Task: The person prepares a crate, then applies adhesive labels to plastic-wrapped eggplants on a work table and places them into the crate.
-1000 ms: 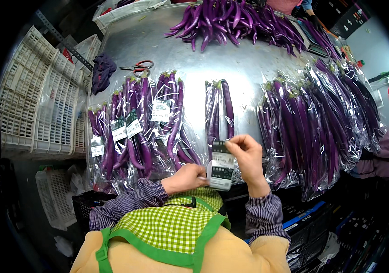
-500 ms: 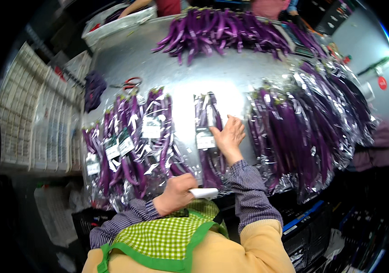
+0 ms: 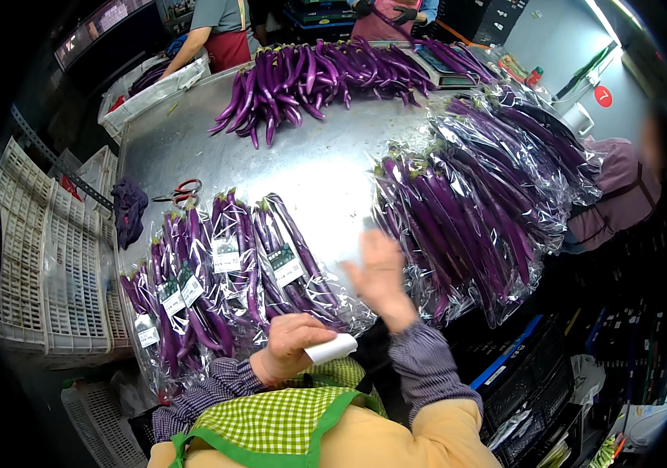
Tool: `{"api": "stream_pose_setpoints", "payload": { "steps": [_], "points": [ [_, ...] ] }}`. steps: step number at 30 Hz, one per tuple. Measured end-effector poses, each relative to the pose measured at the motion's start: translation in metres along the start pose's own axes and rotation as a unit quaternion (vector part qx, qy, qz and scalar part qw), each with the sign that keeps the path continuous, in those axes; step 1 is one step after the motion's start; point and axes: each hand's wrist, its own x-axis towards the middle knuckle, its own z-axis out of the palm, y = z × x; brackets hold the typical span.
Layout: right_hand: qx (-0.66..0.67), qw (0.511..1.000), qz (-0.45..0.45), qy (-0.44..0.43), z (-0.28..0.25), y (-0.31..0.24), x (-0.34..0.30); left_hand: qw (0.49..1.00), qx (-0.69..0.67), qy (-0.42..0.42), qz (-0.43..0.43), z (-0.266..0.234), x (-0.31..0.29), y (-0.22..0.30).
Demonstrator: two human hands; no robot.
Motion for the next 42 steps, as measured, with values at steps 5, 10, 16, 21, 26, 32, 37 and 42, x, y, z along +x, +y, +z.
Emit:
{"api": "stream_pose_setpoints", "payload": {
  "steps": [5,10,16,21,26,32,37,42],
  "points": [
    [-0.27,0.932,0.239,-0.037,-0.107,0.065,-0.011,0.999,0.042,-0.003,0.012,-0.022,0.0,-0.008],
    [-0.262,0.948,0.163,-0.072,-0.123,0.088,-0.001,0.995,-0.079,0.014,-0.064,-0.014,0.0,0.008],
    [-0.193,0.976,0.027,-0.098,-0.129,0.119,-0.009,0.992,-0.105,0.05,-0.05,-0.019,-0.014,0.024],
    [-0.244,0.962,0.082,-0.092,-0.132,0.141,-0.033,0.989,-0.133,0.058,-0.03,-0.025,-0.033,0.027],
    [-0.274,0.955,0.087,-0.072,-0.157,0.12,-0.004,0.985,-0.164,0.031,-0.046,-0.029,-0.047,0.03],
    [-0.151,0.981,0.076,-0.091,-0.21,0.005,0.067,0.97,-0.238,-0.026,-0.032,-0.02,-0.051,0.036],
    [-0.069,0.992,0.1,-0.036,-0.162,-0.074,0.076,0.962,-0.255,-0.079,-0.06,-0.02,-0.051,0.052],
    [-0.025,0.994,-0.001,-0.106,-0.009,-0.123,0.008,0.961,-0.255,-0.101,-0.028,-0.02,-0.054,0.053]
  ]
}}
